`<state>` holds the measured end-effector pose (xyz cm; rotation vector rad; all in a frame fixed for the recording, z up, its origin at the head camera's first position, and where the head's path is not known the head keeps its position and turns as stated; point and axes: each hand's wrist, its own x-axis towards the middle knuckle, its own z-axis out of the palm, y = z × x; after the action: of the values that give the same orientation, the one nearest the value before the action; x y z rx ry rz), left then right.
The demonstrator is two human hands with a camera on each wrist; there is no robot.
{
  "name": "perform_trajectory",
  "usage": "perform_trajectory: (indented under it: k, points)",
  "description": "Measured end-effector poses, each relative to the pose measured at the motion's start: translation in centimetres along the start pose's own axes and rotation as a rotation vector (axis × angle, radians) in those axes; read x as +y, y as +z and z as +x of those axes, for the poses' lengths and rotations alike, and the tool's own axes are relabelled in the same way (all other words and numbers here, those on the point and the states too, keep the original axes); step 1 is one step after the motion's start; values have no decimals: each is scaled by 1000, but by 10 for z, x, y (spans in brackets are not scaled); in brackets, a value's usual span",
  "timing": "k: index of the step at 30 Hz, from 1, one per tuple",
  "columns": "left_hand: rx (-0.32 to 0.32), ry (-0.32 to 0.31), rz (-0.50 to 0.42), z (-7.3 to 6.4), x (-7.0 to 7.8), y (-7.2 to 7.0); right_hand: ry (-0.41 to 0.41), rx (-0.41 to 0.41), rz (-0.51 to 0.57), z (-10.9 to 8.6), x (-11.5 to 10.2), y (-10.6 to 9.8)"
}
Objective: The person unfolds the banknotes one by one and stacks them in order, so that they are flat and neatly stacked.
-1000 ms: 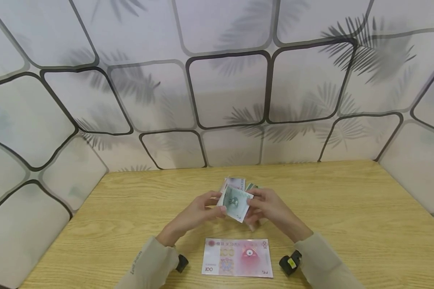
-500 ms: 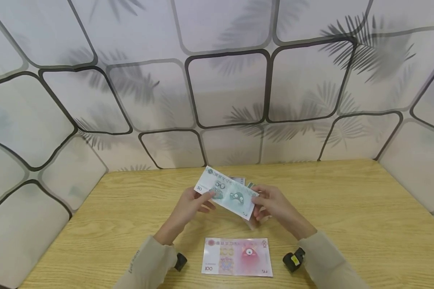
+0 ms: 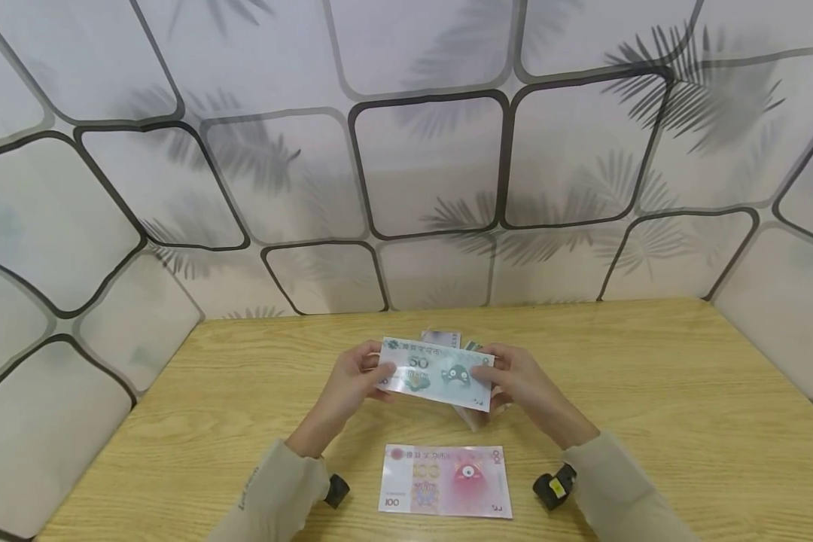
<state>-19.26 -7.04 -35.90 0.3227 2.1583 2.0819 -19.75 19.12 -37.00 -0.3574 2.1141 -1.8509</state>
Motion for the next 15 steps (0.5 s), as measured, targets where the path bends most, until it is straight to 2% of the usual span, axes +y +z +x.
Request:
perform_trajectory:
  k: [6, 11, 15]
  points:
    - [-7, 15, -30, 3, -10, -2, -22, 2, 37, -1, 0, -1]
    - [-34, -19, -33, 1, -10, -4, -31, 39, 48, -1, 1, -4]
    - [-36, -44, -3, 1, -11, -5, -30, 33, 70, -2, 2, -6]
